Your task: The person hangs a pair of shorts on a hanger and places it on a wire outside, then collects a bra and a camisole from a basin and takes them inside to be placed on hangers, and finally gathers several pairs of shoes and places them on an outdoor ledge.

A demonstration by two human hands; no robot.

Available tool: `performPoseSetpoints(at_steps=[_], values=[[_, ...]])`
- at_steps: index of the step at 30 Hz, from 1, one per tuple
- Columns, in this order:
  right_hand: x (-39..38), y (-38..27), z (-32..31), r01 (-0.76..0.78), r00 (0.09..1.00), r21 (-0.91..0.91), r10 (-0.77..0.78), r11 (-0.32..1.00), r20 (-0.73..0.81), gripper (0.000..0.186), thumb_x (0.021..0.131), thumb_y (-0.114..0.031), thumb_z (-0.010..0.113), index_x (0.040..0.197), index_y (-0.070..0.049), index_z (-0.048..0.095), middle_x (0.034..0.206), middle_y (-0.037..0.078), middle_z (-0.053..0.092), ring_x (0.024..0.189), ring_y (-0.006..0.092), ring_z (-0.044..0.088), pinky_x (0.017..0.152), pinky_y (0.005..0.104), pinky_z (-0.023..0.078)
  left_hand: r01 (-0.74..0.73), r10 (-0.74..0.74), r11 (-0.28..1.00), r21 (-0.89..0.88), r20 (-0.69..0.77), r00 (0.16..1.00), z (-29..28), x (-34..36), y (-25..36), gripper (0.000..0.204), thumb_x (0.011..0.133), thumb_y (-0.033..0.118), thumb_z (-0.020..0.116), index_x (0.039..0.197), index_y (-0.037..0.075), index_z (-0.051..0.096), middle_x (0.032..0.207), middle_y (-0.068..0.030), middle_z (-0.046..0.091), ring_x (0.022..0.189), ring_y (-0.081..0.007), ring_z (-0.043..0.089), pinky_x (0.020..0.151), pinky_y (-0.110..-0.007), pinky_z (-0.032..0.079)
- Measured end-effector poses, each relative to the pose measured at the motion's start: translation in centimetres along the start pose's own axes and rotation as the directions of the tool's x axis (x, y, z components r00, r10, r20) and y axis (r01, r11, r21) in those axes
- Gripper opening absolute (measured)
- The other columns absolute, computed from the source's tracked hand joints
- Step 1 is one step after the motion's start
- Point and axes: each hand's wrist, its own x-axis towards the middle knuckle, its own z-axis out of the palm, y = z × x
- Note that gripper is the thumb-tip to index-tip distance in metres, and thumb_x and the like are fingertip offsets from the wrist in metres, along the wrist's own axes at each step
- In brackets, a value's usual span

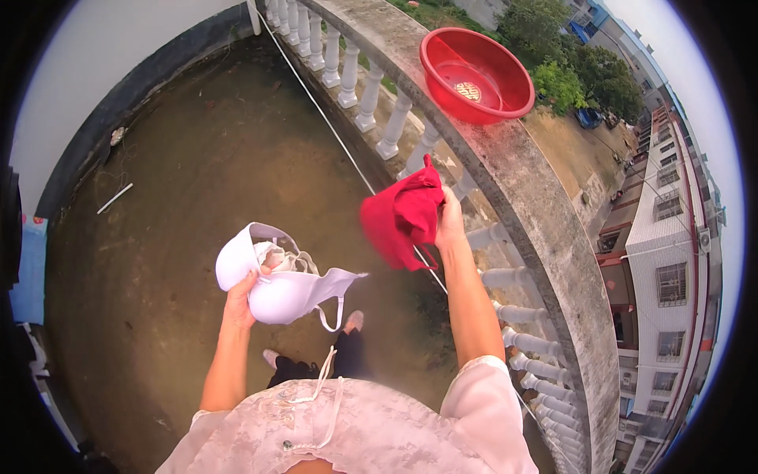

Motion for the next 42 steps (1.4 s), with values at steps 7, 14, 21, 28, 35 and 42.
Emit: performPoseSetpoints(at_steps=[7,14,21,28,35,42], values=[[-3.3,18.9,18.0,-0.289,0.917,0.195,0.212,0.937,0.339,0.03,0.093,-0.018,0.039,0.113,0.001,0.052,0.107,0.014,0.061,0.1,0.0275,0.059,0.092,0.0417,0.048,-0.166,0.229,0.96,0.225,-0.288,0.93,-7.7,-10.9,2.6,0.035,0.077,0.015,0.073,0.107,0.002,0.06,0.098,-0.0074,0.063,0.097,-0.0198,0.059,0.085,-0.032,0.048],[-9.3,34.8,34.4,-0.553,0.747,-0.039,0.517,0.832,0.418,0.037,0.098,-0.027,0.031,0.12,-0.002,0.047,0.117,0.014,0.055,0.107,0.0303,0.054,0.096,0.048,0.043,-0.463,0.608,0.794,0.394,-0.551,0.573,-16.4,-19.6,11.9,0.036,0.075,0.025,0.076,0.098,0.004,0.057,0.09,-0.0017,0.055,0.083,-0.0117,0.053,0.075,-0.028,0.044],[-10.5,48.8,43.3,-0.849,0.292,-0.161,0.702,0.502,0.649,0.028,0.098,-0.023,0.037,0.109,-0.007,0.057,0.101,0.009,0.062,0.097,0.0218,0.058,0.085,0.0365,0.049,-0.492,0.568,0.818,0.298,-0.55,0.612,-27.7,-30.0,18.4,0.031,0.08,0.033,0.07,0.096,0.008,0.062,0.085,-0.0017,0.06,0.077,-0.0124,0.054,0.069,-0.029,0.043],[-6.5,58.8,53.3,-0.207,0.481,-0.676,0.675,0.707,0.559,0.023,0.098,-0.025,0.041,0.112,-0.01,0.05,0.103,0.004,0.059,0.091,0.0176,0.06,0.079,0.0351,0.052,-0.756,0.645,0.617,0.218,-0.69,0.327,-34.8,-40.1,26.0,0.043,0.079,0.025,0.063,0.114,0.001,0.058,0.103,-0.0076,0.061,0.093,-0.0179,0.057,0.081,-0.031,0.045],[-4.3,73.9,63.2,0.032,0.48,-0.801,0.693,0.598,0.537,0.022,0.098,-0.03,0.041,0.108,-0.014,0.052,0.101,0.001,0.059,0.089,0.0157,0.058,0.079,0.0386,0.048,-0.467,0.671,0.653,0.596,-0.741,-0.007,-42.8,-48.8,36.5,0.037,0.075,0.019,0.059,0.106,-0.001,0.06,0.1,-0.0062,0.061,0.094,-0.0175,0.055,0.082,-0.03,0.043],[-5.9,85.0,77.4,-0.073,0.278,-0.61,0.604,0.789,0.747,0.032,0.096,-0.029,0.045,0.122,-0.01,0.044,0.114,0.006,0.053,0.103,0.0156,0.053,0.089,0.0344,0.043,-0.558,0.511,0.664,0.498,-0.847,-0.147,-48.1,-53.6,43.3,0.025,0.078,0.022,0.058,0.093,0.003,0.063,0.085,-0.003,0.062,0.081,-0.0137,0.056,0.076,-0.028,0.042]])
